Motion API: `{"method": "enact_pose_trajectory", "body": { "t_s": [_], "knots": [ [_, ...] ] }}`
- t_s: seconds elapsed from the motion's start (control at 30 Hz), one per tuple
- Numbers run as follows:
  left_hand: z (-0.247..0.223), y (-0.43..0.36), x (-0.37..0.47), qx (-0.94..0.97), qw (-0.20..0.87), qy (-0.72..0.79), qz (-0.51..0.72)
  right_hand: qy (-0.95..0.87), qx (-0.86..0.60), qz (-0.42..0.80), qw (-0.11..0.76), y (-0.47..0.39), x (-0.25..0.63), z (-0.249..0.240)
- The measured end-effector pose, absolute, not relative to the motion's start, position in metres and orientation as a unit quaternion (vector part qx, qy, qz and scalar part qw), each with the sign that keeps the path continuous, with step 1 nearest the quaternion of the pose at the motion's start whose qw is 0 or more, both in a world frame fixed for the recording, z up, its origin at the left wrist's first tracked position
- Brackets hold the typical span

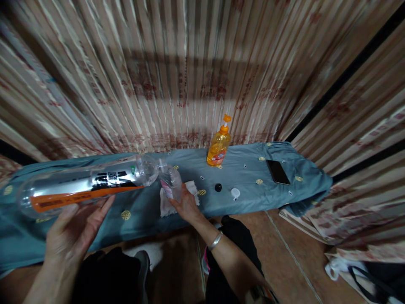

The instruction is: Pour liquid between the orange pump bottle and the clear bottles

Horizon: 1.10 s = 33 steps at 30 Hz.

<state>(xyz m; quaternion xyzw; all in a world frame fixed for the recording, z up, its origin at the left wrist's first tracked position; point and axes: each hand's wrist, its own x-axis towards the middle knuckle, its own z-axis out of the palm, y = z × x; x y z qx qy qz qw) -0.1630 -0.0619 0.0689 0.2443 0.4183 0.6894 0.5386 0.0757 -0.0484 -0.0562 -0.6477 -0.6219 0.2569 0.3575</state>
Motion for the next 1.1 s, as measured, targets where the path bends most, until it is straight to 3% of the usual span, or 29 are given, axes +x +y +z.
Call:
{"method": "enact_pose_trajectory", "body": {
  "t_s": [1.1],
  "knots": [
    [0.0706,-0.0615,-0.1618,0.233,0.538,0.405,0.702,-0.617,-0.651,0.246,0.367,-0.0493,0.0744,-0.0549]
  ]
}}
